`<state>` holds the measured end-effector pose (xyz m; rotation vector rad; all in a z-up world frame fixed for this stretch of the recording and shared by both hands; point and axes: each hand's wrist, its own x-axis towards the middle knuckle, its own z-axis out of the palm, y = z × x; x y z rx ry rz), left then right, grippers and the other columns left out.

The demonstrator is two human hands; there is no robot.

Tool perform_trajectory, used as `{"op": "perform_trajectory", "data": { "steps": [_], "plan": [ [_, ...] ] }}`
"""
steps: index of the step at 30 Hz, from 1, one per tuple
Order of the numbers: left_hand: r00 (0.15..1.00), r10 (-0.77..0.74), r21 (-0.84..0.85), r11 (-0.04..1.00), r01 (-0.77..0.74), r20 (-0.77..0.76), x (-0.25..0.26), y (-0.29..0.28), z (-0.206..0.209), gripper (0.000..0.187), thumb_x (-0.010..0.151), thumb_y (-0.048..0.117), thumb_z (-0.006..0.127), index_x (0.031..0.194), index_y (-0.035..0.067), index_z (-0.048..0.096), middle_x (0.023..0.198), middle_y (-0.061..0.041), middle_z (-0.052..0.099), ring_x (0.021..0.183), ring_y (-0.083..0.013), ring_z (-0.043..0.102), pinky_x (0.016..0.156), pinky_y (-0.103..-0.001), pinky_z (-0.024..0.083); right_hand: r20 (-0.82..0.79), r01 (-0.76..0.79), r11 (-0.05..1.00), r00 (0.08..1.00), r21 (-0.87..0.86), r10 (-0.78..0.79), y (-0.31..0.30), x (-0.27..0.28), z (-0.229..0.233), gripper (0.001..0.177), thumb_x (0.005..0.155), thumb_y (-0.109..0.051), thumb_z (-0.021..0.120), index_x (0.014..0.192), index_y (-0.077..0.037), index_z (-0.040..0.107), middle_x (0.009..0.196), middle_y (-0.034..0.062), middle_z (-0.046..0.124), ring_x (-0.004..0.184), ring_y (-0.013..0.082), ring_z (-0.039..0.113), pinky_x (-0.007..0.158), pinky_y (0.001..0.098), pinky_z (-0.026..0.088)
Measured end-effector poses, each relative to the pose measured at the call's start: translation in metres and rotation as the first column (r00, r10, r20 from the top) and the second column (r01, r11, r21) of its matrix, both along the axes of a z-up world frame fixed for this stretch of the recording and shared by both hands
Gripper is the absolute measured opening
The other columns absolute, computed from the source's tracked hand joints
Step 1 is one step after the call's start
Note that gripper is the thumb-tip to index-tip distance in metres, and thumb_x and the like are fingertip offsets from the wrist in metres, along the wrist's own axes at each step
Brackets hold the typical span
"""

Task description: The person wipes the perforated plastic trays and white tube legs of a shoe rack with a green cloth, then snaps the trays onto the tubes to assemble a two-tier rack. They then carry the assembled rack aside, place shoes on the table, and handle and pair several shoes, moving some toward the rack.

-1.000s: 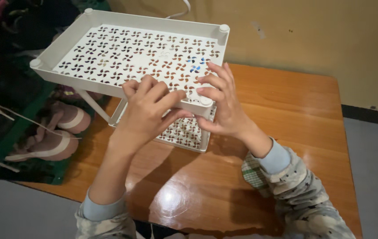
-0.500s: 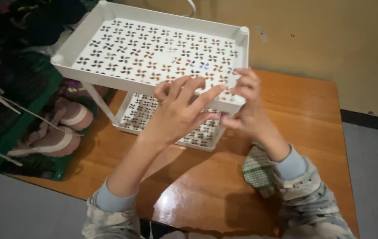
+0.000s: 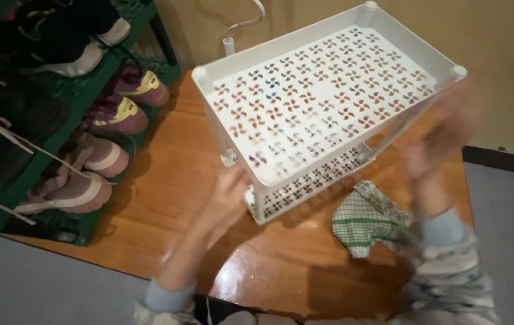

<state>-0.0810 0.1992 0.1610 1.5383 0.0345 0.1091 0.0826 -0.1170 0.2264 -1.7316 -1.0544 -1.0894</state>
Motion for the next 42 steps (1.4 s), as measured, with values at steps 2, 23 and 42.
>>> {"op": "perform_trajectory", "data": {
  "steps": [2,23,42],
  "plan": [
    [0.986,-0.05,0.064,0.997,0.04,0.159,0.007,-0.021,-0.02,0.028,0.103,0.007,0.046,0.122,-0.003,0.065,0.12,-0.01,0.072,0.112,-0.0204,0.07,0.098,-0.034,0.059,0.157,-0.11,0.991,0.98,-0.074,0.121,0.039,-0.052,-0.016,0.043,0.096,-0.041,0.064,0.134,-0.026,0.053,0.142,0.0066,0.051,0.145,0.0375,0.04,0.126,0.0627,0.006],
    [0.53,0.14,0.2,0.821,-0.534,0.837,0.0,-0.07,-0.031,0.023,0.101,0.01,0.062,0.12,0.003,0.05,0.12,-0.017,0.058,0.111,-0.0304,0.058,0.1,-0.043,0.048,0.124,-0.189,0.982,0.975,0.005,0.187,0.095,-0.084,-0.034,0.05,0.074,-0.041,0.089,0.112,-0.028,0.061,0.105,0.0032,0.05,0.13,0.031,0.043,0.127,0.0675,-0.002],
    [0.559,-0.411,0.621,0.742,-0.254,0.72,0.046,0.007,0.087,0.064,0.091,0.024,0.084,0.146,0.017,0.051,0.151,-0.008,0.053,0.154,-0.0324,0.042,0.132,-0.055,0.028,0.171,0.285,0.91,0.955,-0.301,-0.242,0.107,-0.126,0.043,0.05,0.093,-0.018,0.084,0.138,-0.007,0.063,0.141,0.0065,0.063,0.108,0.023,0.061,0.101,0.0413,0.041]
  ]
}}
